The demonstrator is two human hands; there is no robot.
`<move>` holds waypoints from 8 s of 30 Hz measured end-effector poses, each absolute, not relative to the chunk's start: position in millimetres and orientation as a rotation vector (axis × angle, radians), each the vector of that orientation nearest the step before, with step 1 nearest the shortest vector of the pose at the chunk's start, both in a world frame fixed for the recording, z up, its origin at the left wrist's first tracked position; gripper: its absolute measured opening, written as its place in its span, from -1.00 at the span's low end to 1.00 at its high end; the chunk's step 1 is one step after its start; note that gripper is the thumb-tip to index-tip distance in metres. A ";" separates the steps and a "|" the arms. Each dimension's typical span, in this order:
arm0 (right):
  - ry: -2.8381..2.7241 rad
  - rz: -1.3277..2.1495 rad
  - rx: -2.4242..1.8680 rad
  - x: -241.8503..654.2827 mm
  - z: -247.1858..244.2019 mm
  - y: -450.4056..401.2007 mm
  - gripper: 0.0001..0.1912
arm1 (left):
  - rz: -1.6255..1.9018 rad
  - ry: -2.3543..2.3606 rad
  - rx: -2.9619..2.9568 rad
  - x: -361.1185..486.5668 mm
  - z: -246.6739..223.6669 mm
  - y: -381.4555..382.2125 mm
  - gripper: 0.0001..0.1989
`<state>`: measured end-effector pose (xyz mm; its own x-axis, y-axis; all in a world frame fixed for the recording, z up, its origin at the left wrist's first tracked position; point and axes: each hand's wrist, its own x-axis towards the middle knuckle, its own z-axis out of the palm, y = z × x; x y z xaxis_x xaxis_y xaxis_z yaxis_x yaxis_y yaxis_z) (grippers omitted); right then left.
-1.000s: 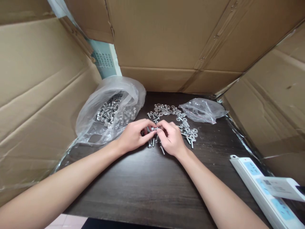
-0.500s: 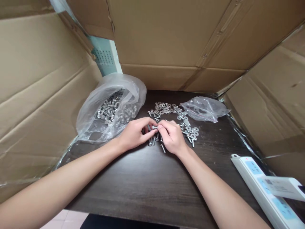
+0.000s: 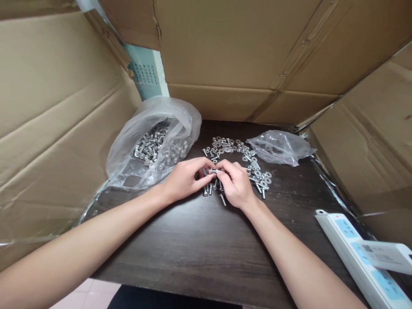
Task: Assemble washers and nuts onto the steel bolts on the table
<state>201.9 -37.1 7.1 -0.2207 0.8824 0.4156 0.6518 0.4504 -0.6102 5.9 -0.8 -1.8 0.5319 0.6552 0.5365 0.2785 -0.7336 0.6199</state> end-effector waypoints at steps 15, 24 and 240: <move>-1.934 0.394 -1.301 200.4 4.4 -36.1 -0.79 | 1.099 0.778 2.317 6.6 0.0 0.5 -0.88; -1.940 0.352 -1.255 201.7 3.5 -36.2 -0.89 | 1.082 0.772 2.314 6.3 -1.2 -0.1 -0.89; -1.977 0.331 -1.307 198.7 5.0 -36.4 -0.72 | 1.096 0.793 2.353 6.6 0.3 -1.6 -0.86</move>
<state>198.7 -36.4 5.0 -0.2162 0.8760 0.4312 0.6877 0.4501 -0.5696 6.6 -1.6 0.3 0.5258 0.6511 0.5474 0.3166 -0.7471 0.5845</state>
